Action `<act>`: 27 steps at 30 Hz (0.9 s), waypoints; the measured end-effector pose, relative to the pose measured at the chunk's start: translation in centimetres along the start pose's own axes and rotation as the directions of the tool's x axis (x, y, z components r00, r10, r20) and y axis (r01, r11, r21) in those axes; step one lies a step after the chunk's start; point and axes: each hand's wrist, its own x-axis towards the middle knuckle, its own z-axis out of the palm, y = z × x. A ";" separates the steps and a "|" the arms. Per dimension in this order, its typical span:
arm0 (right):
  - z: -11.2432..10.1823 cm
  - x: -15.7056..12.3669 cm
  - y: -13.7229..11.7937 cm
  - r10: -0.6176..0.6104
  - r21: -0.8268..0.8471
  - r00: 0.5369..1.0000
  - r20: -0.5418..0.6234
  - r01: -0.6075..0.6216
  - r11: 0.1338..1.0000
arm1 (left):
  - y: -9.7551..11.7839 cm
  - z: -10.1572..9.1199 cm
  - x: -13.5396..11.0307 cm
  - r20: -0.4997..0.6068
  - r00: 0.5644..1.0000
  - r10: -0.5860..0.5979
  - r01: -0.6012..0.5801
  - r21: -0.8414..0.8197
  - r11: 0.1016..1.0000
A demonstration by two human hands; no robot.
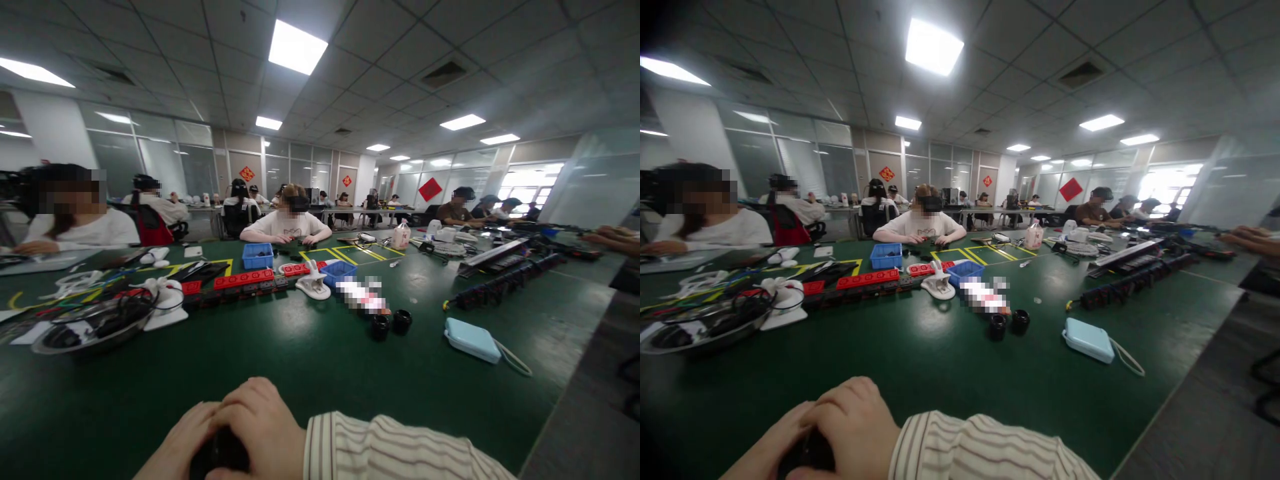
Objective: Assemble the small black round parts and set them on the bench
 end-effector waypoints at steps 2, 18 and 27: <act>0.3 -0.1 0.0 0.107 0.012 0.994 -0.024 -0.106 0.994 | 0.3 -0.1 0.0 -0.002 1.000 -0.007 0.007 0.007 1.000; -1.0 0.6 -0.5 -0.110 0.094 0.971 0.212 0.092 0.991 | 3.0 -1.4 1.1 0.139 0.982 -0.124 0.134 -0.066 0.989; -1.2 0.3 -0.5 0.009 0.090 0.998 0.055 -0.014 0.996 | 1.4 -0.5 0.2 0.083 0.990 -0.117 0.124 -0.080 0.989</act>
